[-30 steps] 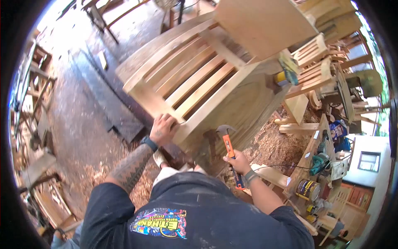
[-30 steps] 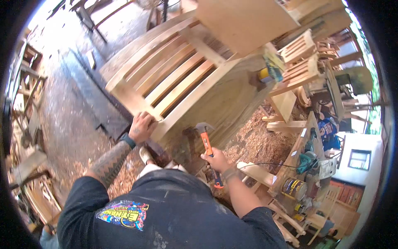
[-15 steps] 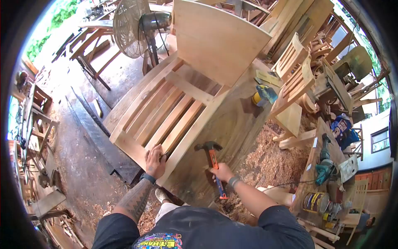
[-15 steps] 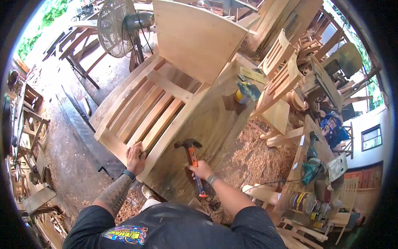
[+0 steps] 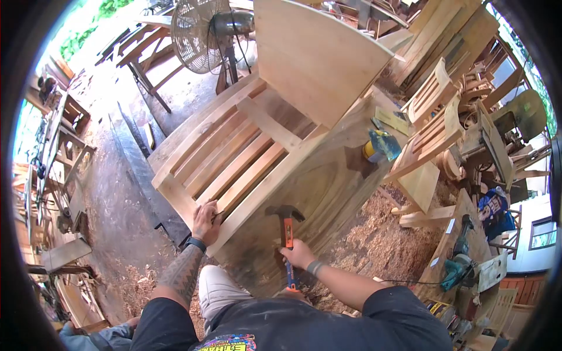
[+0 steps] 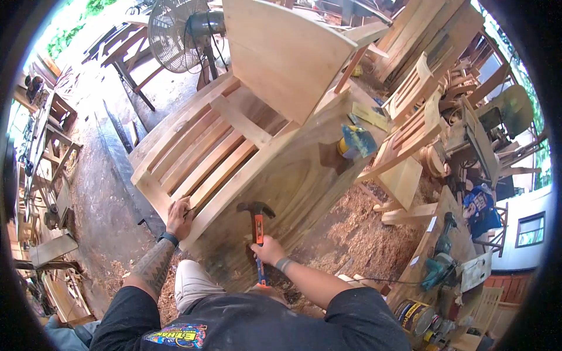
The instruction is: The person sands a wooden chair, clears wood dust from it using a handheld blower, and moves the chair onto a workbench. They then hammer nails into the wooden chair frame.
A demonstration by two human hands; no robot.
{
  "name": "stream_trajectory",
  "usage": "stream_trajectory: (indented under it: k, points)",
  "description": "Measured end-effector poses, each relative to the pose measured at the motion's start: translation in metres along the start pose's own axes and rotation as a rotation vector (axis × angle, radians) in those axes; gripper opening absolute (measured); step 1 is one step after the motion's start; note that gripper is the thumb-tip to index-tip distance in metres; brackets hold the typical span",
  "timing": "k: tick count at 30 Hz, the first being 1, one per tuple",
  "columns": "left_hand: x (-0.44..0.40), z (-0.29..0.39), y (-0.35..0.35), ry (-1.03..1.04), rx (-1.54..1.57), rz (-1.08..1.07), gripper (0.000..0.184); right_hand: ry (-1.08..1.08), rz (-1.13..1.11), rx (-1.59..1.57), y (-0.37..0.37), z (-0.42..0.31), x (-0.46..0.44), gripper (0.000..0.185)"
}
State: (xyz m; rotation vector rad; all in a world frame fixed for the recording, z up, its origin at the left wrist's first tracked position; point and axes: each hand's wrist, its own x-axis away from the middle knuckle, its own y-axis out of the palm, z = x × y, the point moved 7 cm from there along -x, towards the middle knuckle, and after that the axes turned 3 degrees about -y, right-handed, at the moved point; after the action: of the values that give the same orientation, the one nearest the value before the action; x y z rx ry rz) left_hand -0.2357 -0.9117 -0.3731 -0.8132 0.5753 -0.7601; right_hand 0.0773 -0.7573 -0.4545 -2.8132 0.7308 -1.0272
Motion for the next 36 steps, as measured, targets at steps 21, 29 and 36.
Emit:
stream_trajectory:
  k: [21,29,36]
  points:
    - [-0.001,-0.012,0.006,-0.076,0.024,-0.025,0.014,-0.051,0.094,0.157,-0.001,0.007,-0.005,0.031]
    - [-0.001,-0.016,0.005,-0.057,0.024,-0.021,0.015,-0.026,0.071,0.093,-0.001,-0.007,0.001,0.036]
    - [-0.001,-0.012,-0.003,-0.041,0.085,0.055,0.014,-0.031,0.155,0.162,0.005,0.032,-0.017,0.036]
